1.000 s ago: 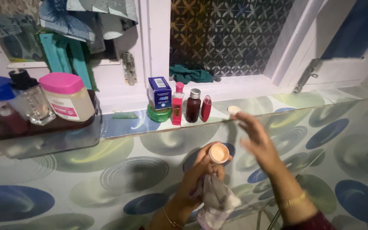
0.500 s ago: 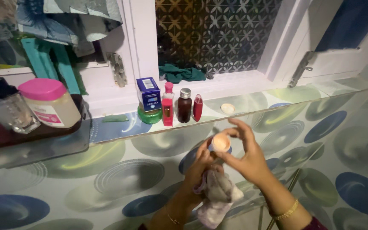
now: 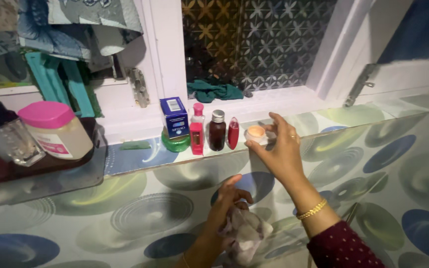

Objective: The person wipes several small bottles and containers with a cloth in a bathroom, handling them one at a time and returning them to a corner shelf and the mirror ledge. The person also wipes the mirror surface and a small round container before placing items back on the shelf.

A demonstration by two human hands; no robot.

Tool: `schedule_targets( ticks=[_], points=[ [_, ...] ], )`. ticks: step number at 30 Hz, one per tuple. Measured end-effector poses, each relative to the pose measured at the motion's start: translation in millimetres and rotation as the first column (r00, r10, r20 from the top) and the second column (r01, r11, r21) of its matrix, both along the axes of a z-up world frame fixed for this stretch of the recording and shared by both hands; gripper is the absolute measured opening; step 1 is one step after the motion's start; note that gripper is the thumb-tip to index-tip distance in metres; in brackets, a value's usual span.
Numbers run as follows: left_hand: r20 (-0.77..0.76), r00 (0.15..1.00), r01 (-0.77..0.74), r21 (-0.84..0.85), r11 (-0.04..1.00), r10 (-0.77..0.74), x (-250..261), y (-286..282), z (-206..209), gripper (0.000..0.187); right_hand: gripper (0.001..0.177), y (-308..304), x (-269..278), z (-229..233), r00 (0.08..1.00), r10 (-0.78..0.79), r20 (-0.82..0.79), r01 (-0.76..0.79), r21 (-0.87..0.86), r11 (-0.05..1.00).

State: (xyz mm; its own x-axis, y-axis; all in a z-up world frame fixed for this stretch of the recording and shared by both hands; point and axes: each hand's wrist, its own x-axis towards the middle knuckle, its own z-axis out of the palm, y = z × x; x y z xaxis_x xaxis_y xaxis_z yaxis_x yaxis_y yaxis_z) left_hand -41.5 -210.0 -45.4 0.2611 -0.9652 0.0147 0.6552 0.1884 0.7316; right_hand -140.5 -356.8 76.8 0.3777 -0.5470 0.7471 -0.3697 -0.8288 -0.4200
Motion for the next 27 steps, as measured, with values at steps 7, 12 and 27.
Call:
schedule_targets(
  ticks=[7, 12, 27],
  points=[
    [0.252, 0.966, -0.023, -0.145, 0.989, 0.06, 14, 13, 0, 0.046, 0.063, 19, -3, 32, 0.969, 0.21, 0.129, -0.173, -0.255, 0.951],
    [0.181, 0.98, -0.063, -0.106, 0.992, 0.082, 20, 26, 12, 0.045, 0.046, 38, 37, 67, 0.945, 0.321, 0.07, -0.296, -0.238, 0.925],
    [0.147, 0.98, -0.118, -0.117, 0.986, 0.135, 35, 72, 41, 0.043, 0.023, 32, 96, 99, 0.935, 0.281, -0.217, -0.318, -0.16, 0.934]
  ],
)
